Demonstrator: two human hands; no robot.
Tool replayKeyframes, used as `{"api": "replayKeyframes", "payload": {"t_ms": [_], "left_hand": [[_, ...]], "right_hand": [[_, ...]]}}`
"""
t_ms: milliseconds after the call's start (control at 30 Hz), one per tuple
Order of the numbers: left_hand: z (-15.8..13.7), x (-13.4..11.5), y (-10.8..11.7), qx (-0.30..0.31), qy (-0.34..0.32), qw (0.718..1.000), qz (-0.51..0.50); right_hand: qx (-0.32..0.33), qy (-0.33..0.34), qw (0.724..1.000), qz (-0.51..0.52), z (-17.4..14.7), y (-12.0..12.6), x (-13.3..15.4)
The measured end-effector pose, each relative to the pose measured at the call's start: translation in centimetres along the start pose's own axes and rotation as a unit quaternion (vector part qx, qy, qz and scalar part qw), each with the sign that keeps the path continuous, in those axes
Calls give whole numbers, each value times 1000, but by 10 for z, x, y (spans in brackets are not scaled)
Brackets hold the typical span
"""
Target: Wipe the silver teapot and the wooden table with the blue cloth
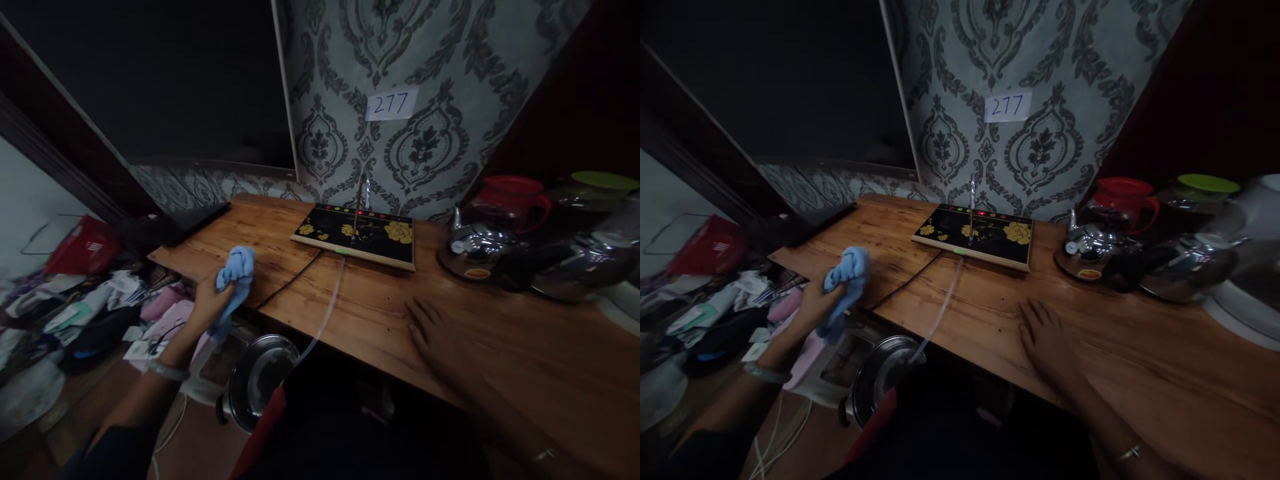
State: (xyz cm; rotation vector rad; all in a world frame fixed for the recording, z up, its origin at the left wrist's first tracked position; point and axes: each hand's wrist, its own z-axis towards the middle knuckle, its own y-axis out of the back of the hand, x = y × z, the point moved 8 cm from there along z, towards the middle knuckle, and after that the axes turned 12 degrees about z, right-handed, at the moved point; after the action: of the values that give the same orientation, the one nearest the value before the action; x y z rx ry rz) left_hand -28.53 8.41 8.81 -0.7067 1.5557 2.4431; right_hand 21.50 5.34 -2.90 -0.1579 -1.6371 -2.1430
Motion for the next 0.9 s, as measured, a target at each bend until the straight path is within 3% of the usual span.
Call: {"api": "replayKeyframes", "payload": {"t_ms": [167,333,433,533,767,900], "left_hand": [[-12,-91,-15,15,-168,986,-12],[-19,-161,-85,118,-232,964,56],[-22,-176,-127,187,-247,946,94],[-25,-181,-150,225,-270,931,97],[-11,-187,-170,263,-302,909,119],[3,-183,-177,268,-285,914,106]], "right_hand": [[5,-1,1000,5,0,0,0],[2,-1,1000,1,1,1,2],[0,-2,1000,3,1,1,2],[-3,-4,1000,7,1,1,1],[-13,1,1000,19,1,1,0],[-7,3,1000,18,1,3,2]]}}
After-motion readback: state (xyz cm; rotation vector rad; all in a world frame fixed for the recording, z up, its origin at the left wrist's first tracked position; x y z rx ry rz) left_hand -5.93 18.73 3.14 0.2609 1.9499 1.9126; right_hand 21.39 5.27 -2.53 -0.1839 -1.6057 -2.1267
